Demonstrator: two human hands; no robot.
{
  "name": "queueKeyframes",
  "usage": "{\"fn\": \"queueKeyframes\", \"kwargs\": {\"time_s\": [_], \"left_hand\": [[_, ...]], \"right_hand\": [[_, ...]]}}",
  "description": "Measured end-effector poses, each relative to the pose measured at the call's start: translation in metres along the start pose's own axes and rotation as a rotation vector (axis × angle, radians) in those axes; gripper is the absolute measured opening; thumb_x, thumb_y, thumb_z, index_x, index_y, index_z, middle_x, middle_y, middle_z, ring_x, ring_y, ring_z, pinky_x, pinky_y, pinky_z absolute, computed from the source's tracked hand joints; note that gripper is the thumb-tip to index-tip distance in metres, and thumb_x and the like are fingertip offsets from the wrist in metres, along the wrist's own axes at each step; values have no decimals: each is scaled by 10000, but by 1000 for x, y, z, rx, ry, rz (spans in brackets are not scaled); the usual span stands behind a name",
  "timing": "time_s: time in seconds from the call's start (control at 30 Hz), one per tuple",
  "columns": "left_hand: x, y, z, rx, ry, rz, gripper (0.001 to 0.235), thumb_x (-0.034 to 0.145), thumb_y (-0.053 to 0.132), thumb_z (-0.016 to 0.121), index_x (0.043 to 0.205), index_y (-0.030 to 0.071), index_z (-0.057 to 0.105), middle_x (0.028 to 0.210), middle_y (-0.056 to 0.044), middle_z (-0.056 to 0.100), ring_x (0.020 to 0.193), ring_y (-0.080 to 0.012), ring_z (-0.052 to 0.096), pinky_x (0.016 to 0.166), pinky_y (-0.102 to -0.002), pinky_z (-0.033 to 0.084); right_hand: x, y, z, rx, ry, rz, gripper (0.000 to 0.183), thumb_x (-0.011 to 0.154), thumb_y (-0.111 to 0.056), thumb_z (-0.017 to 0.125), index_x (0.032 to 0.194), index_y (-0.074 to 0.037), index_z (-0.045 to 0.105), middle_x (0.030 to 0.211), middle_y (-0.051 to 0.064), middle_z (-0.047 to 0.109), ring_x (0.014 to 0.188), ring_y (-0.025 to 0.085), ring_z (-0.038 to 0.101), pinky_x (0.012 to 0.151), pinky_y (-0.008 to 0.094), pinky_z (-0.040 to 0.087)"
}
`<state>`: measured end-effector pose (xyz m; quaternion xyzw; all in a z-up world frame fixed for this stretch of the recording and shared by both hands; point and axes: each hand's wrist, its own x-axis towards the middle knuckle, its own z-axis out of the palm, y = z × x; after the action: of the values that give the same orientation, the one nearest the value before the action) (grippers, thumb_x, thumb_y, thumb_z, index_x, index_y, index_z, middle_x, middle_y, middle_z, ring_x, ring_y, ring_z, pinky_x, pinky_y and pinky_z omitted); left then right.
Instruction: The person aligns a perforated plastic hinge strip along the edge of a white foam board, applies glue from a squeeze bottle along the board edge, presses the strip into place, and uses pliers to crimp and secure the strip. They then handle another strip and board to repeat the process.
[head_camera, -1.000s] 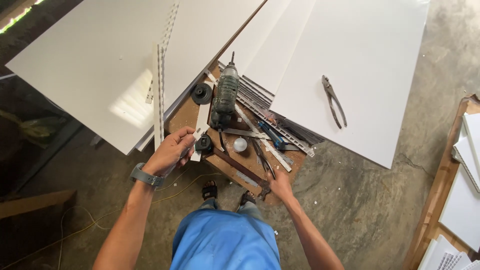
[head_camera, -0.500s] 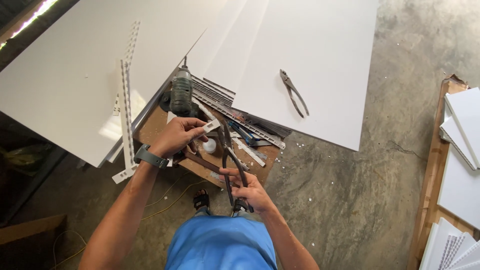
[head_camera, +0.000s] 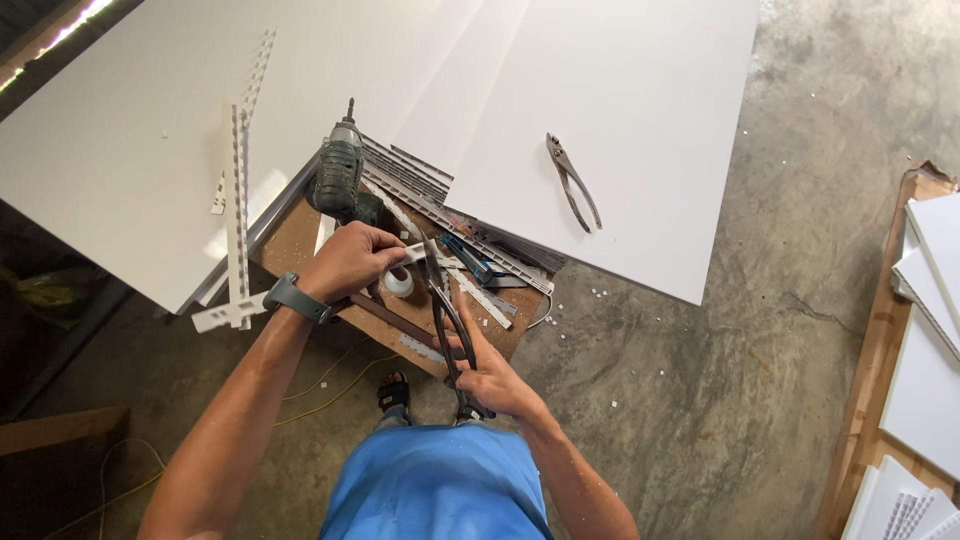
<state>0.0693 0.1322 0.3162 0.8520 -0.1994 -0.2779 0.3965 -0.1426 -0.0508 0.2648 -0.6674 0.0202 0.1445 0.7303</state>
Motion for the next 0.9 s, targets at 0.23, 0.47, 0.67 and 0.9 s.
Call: {"fn": "queueKeyframes", "kwargs": {"time_s": [0.23,0.47,0.67,0.9], "left_hand": [[-4,-4,12,139,8,-81,221,958,222,646,1054,112,813,691,-65,746,551,-188,608,556,-350,469],[-7,-9,12,146,58,10,225,944,213,638,1058,98,793,755,-89,764,618,-204,685,611,-363,518],[-6,-14,17,218,90,39,235,917,222,635,1063,126,792,814,-116,771,677,-266,712,652,-385,535],[-15,11,13,427,71,-95,317,930,158,515,1081,203,790,811,-89,767,650,-302,701,641,-429,540]], "right_hand": [[1,-14,-6,28,-173,81,1206,639,101,483,1636,-278,-80,1670,175,187,1455,327,418,921,408,532],[5,16,-14,-138,-175,0,1098,702,87,490,1668,-221,68,1656,243,372,1441,412,498,976,401,528],[4,-9,-8,-41,-202,113,1214,643,81,479,1650,-269,-102,1647,217,313,1432,388,481,936,392,530],[6,7,-6,85,-220,168,1191,678,103,525,1627,-284,-81,1667,226,286,1467,367,420,808,416,558]]}}
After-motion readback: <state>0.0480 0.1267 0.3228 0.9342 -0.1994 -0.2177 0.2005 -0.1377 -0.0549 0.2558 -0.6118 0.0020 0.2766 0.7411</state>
